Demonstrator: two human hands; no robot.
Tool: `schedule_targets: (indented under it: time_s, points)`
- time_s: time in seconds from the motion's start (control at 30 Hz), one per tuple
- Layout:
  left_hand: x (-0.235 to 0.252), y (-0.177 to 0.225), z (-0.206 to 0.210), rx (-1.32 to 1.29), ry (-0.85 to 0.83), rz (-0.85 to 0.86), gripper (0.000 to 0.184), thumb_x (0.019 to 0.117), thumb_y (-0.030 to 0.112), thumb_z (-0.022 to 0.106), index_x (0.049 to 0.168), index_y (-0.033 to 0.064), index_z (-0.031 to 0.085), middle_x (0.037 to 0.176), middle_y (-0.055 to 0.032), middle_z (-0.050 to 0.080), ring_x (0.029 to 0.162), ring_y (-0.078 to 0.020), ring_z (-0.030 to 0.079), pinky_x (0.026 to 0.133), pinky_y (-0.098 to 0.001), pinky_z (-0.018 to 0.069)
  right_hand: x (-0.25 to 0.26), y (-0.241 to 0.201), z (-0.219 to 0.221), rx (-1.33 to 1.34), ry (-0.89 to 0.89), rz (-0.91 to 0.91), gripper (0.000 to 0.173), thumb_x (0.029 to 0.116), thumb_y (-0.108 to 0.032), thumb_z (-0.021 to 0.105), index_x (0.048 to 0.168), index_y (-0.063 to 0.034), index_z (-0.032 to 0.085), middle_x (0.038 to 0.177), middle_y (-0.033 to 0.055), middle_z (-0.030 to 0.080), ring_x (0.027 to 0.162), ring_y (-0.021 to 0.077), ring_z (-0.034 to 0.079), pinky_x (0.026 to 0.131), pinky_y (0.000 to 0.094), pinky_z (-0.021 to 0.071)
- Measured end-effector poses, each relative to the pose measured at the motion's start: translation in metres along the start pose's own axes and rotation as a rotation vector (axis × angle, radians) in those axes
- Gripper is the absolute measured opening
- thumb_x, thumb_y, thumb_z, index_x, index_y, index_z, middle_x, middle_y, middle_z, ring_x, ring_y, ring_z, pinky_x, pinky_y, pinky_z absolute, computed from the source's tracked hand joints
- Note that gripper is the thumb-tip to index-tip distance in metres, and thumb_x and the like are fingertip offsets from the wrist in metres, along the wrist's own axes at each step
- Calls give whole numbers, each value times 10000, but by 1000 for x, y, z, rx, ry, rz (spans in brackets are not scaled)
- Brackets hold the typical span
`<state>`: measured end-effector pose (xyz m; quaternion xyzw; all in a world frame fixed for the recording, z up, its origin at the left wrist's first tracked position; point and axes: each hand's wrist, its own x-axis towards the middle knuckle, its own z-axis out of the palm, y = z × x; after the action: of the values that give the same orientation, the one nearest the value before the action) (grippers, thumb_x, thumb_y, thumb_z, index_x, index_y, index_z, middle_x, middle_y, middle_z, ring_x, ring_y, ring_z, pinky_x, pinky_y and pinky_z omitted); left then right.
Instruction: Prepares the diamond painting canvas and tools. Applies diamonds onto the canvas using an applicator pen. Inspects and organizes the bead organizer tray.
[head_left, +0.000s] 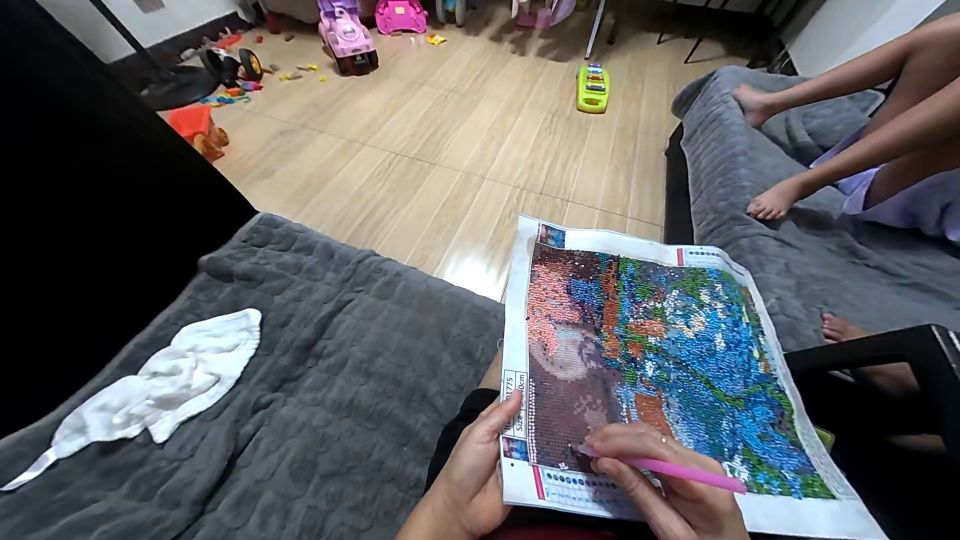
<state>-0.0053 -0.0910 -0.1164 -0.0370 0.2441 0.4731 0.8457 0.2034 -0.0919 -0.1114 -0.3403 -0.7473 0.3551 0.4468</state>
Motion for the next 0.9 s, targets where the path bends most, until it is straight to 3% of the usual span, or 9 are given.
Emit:
schedule_targets:
  time_s: [0.17, 0.43, 0.53, 0.7, 0.77, 0.9]
  points:
    - [2, 0, -4, -9, -50, -6, 390, 1128, 240, 246, 1228, 45, 569, 1098, -191, 730, 1032, -294, 736, 914, -454, 608, 1, -7, 2, 100, 4, 147, 155, 1037, -190, 604, 1042, -57, 685, 1044, 18, 729, 915, 12, 703, 791, 185, 607]
    - [24, 19, -8, 43, -120, 27, 424, 1123, 284, 238, 1215, 96, 607, 1058, -151, 744, 995, -235, 743, 902, -392, 609, 4, 0, 0, 48, 94, 123, 171, 1044, -239, 598, 1052, -102, 699, 1024, -18, 732, 850, 5, 700, 747, 172, 606]
    - [27, 23, -14, 15, -98, 10, 489, 1122, 318, 243, 1142, 66, 662, 1031, -166, 748, 966, -244, 748, 877, -396, 615, 5, 2, 3, 62, 111, 127, 163, 1040, -218, 599, 1041, -93, 703, 1012, -19, 731, 833, 3, 696, 734, 168, 605]
    - [7, 12, -6, -33, 55, -2, 429, 1121, 270, 259, 1179, 37, 614, 1064, -173, 735, 1007, -266, 739, 908, -423, 607, 14, 8, 10, -5, 112, 159, 203, 1023, -231, 597, 1004, -66, 714, 932, -29, 736, 786, -14, 688, 713, 156, 595]
    - [-4, 7, -3, -43, 98, 2, 348, 1100, 205, 299, 1175, 30, 591, 1076, -177, 732, 1007, -275, 741, 904, -423, 613, 18, 9, 14, -4, 107, 190, 209, 1004, -205, 602, 989, -36, 724, 932, -9, 740, 776, -7, 694, 700, 164, 600]
    - [-15, 1, -20, -56, -34, -3, 213, 950, 67, 517, 1133, 54, 626, 1115, -183, 734, 1043, -294, 735, 950, -447, 589, 25, 8, 19, -15, 77, 202, 209, 1007, -194, 592, 982, -29, 718, 907, -8, 734, 784, -6, 696, 714, 162, 600]
